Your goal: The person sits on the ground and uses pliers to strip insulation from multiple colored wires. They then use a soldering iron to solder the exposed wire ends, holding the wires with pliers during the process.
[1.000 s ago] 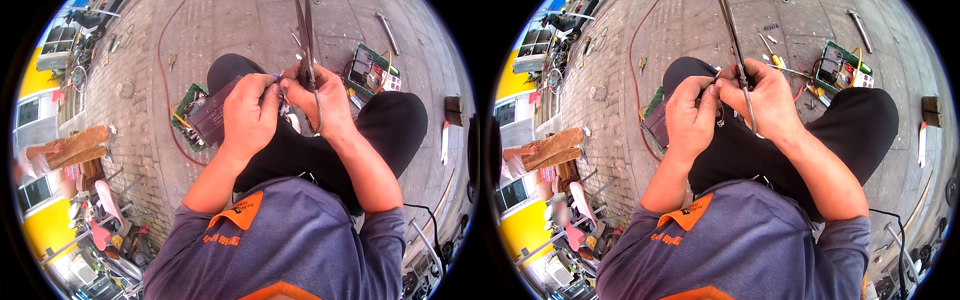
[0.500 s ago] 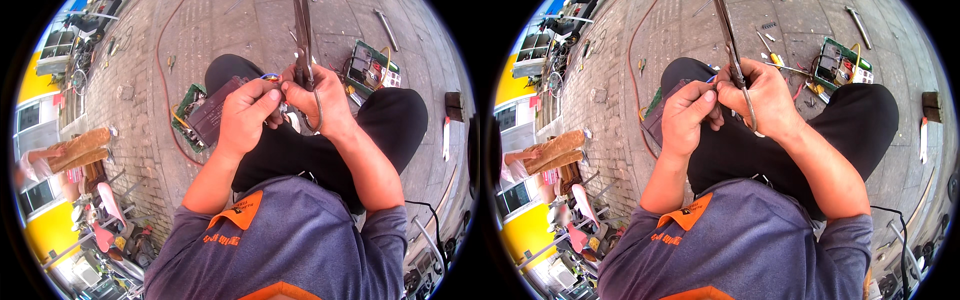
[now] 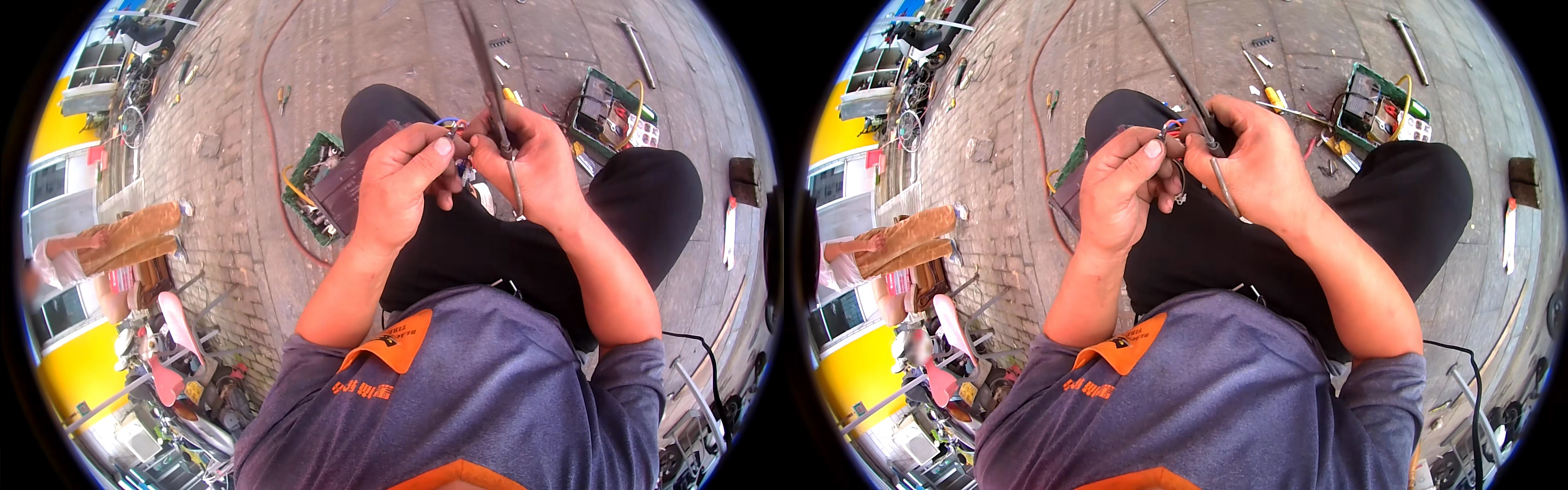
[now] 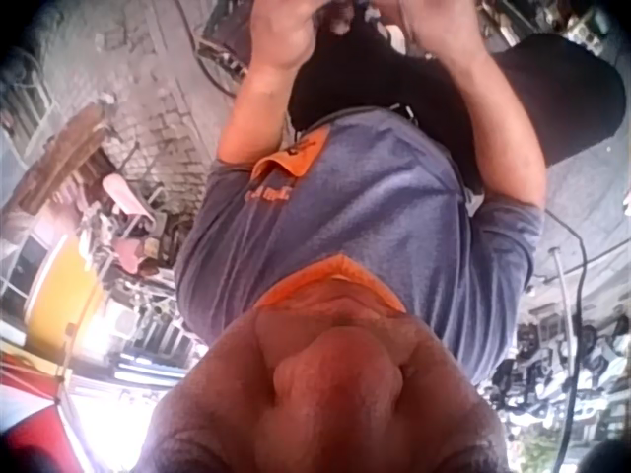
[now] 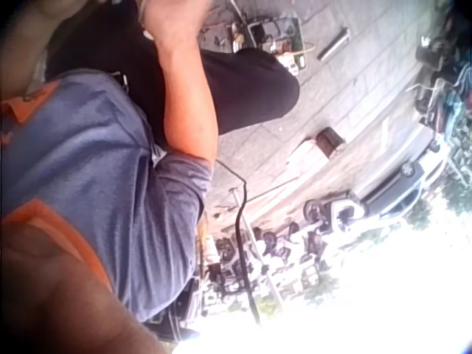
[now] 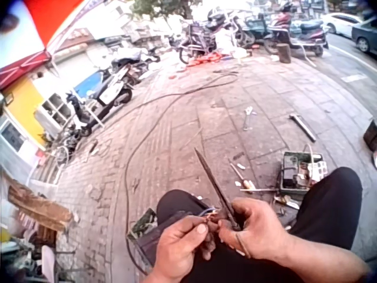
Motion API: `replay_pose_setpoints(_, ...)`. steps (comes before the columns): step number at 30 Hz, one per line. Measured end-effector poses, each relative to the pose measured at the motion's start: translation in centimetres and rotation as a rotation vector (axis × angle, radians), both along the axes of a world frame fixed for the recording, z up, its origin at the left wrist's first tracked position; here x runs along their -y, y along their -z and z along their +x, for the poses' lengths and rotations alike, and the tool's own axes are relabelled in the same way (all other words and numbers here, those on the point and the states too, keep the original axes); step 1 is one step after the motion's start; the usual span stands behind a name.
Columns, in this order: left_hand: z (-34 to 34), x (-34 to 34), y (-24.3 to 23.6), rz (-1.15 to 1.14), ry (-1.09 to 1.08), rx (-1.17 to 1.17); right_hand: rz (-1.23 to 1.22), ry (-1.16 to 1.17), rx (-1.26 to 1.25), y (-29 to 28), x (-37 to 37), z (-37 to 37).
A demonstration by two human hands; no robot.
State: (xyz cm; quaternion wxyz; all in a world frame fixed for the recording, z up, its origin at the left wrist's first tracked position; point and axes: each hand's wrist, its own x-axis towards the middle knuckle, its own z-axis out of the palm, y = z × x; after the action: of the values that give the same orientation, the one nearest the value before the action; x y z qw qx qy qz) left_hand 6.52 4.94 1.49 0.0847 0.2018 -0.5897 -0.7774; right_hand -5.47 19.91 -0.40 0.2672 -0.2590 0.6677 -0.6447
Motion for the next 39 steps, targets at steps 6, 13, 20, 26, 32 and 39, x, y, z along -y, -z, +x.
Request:
replay_pose_setpoints(6, 0.0, 0.7, 0.1, -0.010, -0.126, -0.054, 0.224, 0.118, -0.745, -0.1, -0.2, 0.4)
replay_pose_setpoints(13, -0.2, 1.8, -0.5, 0.317, -0.084, -0.020, 0.292, 0.120, -0.821, 0.0, -0.1, 0.7)
replay_pose_setpoints(20, -0.4, 3.3, 1.1, 0.656, 0.108, -0.099, 0.386, 0.120, -0.889, -0.1, -0.6, 0.2)
replay_pose_setpoints(26, -0.8, 1.6, 1.2, 0.652, -0.049, -0.188, 0.432, 0.140, -0.936, -0.5, -1.2, 0.0)
replay_pose_setpoints(32, -1.3, 0.3, 0.9, 0.238, -0.223, -0.247, 0.454, 0.161, -1.008, -0.9, -1.6, -0.2)
replay_pose_setpoints(39, -0.9, 0.1, 0.1, 0.025, -0.264, -0.206, 0.411, 0.156, -1.011, -0.7, -1.2, 0.1)
